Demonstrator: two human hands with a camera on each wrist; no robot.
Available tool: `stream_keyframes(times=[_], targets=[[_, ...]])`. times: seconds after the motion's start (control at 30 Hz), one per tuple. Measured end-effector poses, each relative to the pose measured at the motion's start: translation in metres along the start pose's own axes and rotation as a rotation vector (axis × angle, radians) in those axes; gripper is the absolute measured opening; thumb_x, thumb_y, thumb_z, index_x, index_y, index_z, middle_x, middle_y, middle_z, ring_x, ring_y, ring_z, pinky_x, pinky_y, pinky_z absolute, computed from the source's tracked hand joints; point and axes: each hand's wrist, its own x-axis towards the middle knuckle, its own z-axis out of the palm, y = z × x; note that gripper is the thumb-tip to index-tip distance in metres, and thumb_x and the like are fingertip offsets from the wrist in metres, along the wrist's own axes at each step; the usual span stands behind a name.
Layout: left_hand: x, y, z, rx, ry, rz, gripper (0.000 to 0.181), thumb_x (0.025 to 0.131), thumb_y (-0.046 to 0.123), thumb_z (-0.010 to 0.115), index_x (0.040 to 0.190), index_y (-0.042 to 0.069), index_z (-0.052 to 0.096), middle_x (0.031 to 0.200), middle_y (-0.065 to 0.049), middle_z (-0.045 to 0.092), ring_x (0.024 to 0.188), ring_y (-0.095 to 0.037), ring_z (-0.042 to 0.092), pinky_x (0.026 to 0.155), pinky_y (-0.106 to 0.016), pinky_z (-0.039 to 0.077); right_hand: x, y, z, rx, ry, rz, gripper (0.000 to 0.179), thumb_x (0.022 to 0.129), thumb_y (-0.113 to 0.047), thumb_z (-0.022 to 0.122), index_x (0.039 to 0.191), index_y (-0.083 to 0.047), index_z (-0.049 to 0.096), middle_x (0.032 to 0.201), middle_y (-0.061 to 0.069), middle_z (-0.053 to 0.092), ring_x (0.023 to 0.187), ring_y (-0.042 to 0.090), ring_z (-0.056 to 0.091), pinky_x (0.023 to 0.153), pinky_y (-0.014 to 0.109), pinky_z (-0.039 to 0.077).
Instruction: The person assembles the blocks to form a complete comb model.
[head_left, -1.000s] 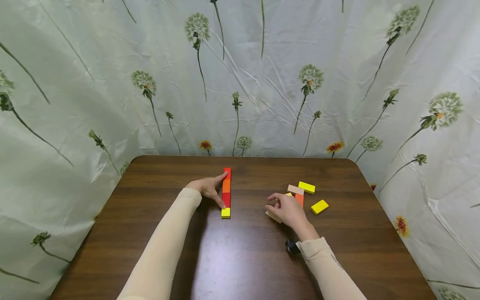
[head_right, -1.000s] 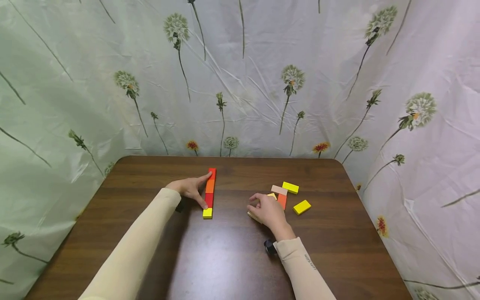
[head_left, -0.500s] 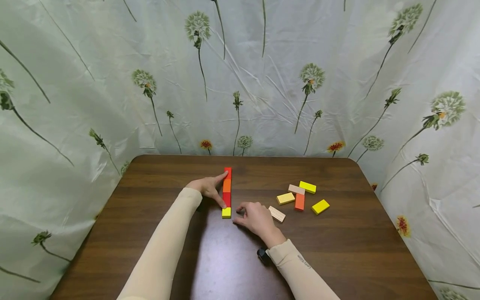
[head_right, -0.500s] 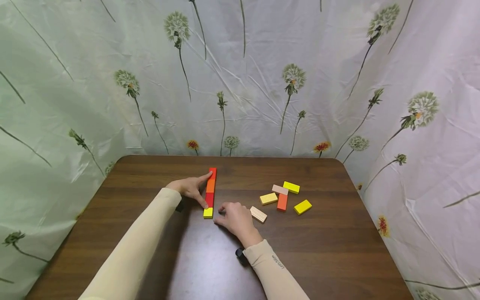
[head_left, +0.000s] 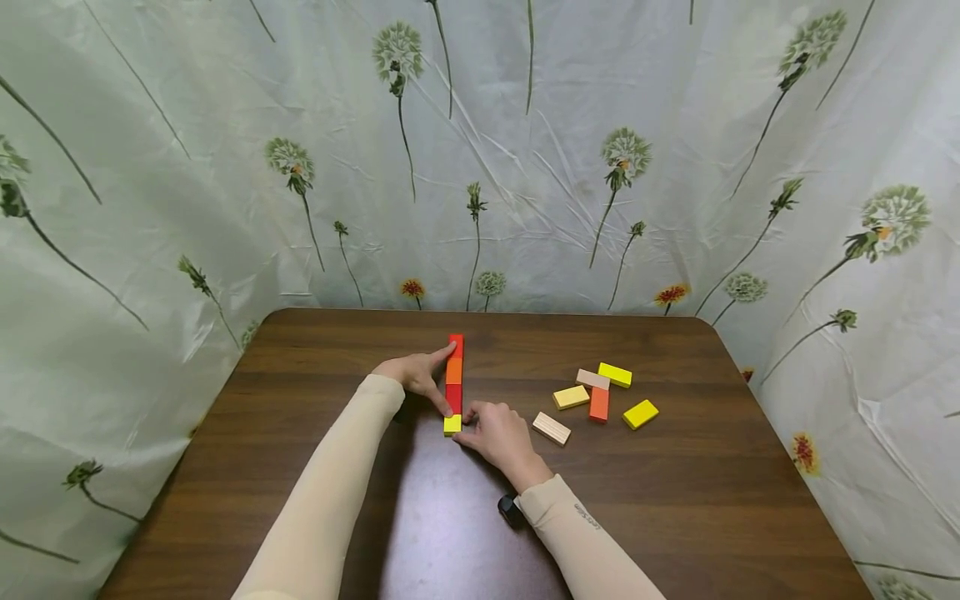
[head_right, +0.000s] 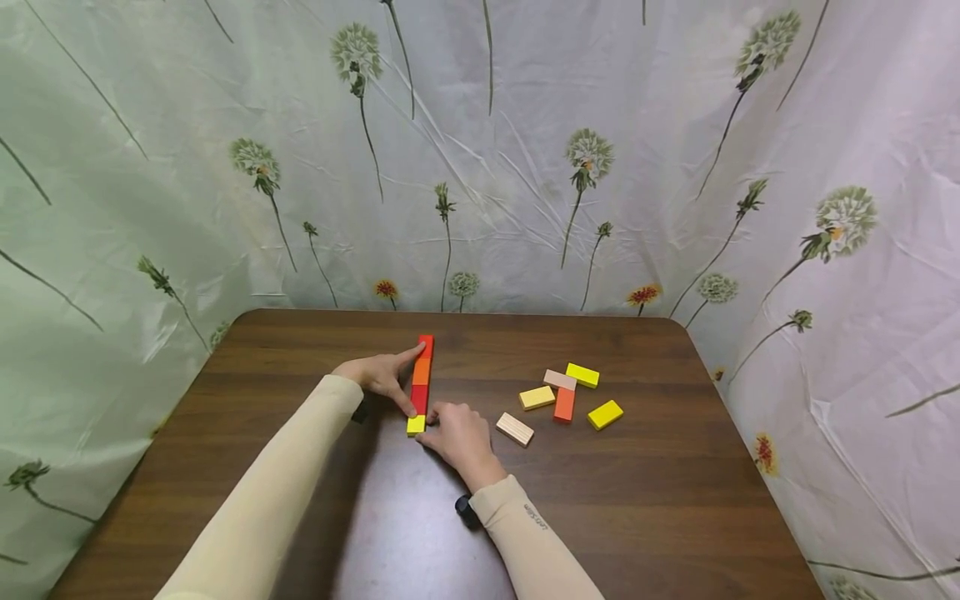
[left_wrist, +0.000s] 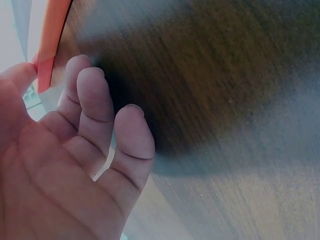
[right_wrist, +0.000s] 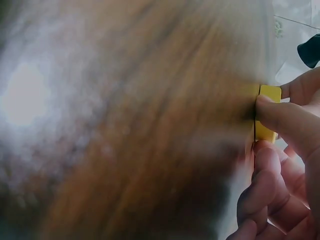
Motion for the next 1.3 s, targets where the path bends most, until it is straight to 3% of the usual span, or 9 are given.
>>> stream_keyframes(times=[0.33,0.5,0.8,1.03,1.3], targets=[[-0.001,0.002,0.002,0.007,0.0,-0.006,0.139,0.075,0.045,0.098,0.175,0.025,0.004,0.178,-0.02,0.023,0.164,-0.039,0.027,0.132,-0.058,0.028,0.001,0.002,-0.003,-0.004,-0.03,0.016,0.027,0.084,-0.043,0.092,0.094,-0.023,0.076,0.068,-0.01,0.062,0.06,0.007,0.054,0.052,0.029,0.043],[0.0,0.003,0.002,0.001,0.001,-0.001,0.139,0.075,0.045,0.099,0.175,0.024,0.005,0.179,-0.02,0.022,0.165,-0.039,0.026,0.132,-0.058,0.028,-0.001,0.009,-0.016,0.025,-0.067,0.025,0.027,0.085,-0.041,0.091,0.098,-0.021,0.078,0.068,-0.01,0.064,0.059,0.006,0.055,0.053,0.028,0.043],[0.002,0.001,0.002,0.005,-0.003,-0.033,0.138,0.074,0.048,0.098,0.175,0.028,0.006,0.179,-0.017,0.023,0.165,-0.038,0.025,0.132,-0.059,0.026,0.004,0.04,-0.06,0.091,-0.079,0.176,0.024,0.096,-0.034,0.083,0.11,-0.015,0.077,0.068,-0.002,0.063,0.053,0.013,0.056,0.052,0.028,0.044],[0.004,-0.001,0.003,-0.026,-0.01,-0.045,0.139,0.075,0.045,0.098,0.175,0.027,0.003,0.181,-0.016,0.018,0.166,-0.038,0.023,0.132,-0.059,0.026,0.006,0.073,-0.082,0.056,-0.029,0.253,0.032,0.096,-0.033,0.081,0.118,-0.011,0.076,0.077,0.001,0.067,0.065,0.014,0.058,0.057,0.027,0.044],[-0.001,0.002,0.0,-0.027,-0.001,-0.063,0.137,0.076,0.047,0.098,0.175,0.031,0.004,0.181,-0.015,0.017,0.166,-0.039,0.023,0.131,-0.061,0.028,0.004,0.095,-0.098,0.006,0.007,0.366,0.051,0.095,-0.044,0.081,0.132,-0.01,0.071,0.09,0.005,0.073,0.076,0.02,0.066,0.063,0.038,0.052]])
